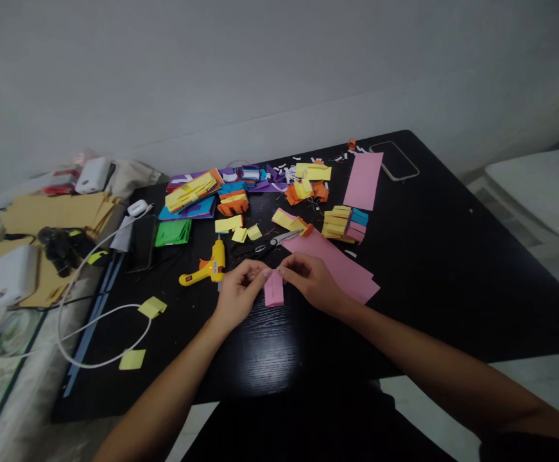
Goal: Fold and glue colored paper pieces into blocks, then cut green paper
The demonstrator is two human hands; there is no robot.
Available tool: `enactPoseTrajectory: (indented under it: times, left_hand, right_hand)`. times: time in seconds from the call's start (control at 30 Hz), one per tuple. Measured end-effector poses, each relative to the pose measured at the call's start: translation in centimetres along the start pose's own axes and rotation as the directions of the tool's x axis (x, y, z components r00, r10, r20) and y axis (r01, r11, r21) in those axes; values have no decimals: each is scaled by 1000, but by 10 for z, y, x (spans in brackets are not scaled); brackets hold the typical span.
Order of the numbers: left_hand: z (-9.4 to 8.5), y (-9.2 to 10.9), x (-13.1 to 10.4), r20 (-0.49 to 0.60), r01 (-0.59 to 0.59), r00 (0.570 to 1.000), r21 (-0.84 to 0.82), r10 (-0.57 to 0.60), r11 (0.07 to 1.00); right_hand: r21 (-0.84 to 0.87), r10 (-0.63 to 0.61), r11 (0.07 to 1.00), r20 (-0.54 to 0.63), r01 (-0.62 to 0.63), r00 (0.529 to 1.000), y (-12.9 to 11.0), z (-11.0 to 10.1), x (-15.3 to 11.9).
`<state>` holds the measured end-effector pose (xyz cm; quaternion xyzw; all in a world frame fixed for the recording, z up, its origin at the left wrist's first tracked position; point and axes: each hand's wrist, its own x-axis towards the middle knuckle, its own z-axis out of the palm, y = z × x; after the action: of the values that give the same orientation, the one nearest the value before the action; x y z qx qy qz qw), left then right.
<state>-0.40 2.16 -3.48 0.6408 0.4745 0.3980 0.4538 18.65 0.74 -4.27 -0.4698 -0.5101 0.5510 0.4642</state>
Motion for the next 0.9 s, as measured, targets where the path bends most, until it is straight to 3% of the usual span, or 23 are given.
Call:
enactPoseTrajectory:
  times: [0.17,0.33,0.47,0.57,0.63,0.7,0.73,0.83,0.9]
  left_hand:
    - [-2,-1,2,10,50,999,-78,-50,996]
    - [-6,1,5,49,79,996,-171,-72,982]
    - [-5,2,5,41,92,995,-183,-86,979]
    - [-7,1,5,47,77,996,-107,-72,991]
    - [-17,2,8,-13,-26,1000,78,27,997]
    - [-34,4,13,-72,-121,985,368,158,922]
    - [-45,5,15,-93,-112,979,494,181,862]
    - [-77,2,17,-83,8,992,805,99,593]
    - [-92,-4,14,-79,67,997,908,13,413]
  right_hand:
    - [96,32,995,18,-33,999,-1,-2,2]
    - [284,105,947,160,-148,981,1,-3,3]
    - [325,53,940,155,-102,986,4,-1,3]
    - [267,14,963,89,-38,996,6,0,3]
    - [209,15,978,41,-23,999,8,-1,4]
    - [179,38,983,0,-38,999,9,-3,6]
    - [178,55,983,-20,-50,998,10,-4,7]
    - [200,97,976,-68,-82,993,12,-7,10]
    - [220,112,971,-87,-90,990,13,-8,12]
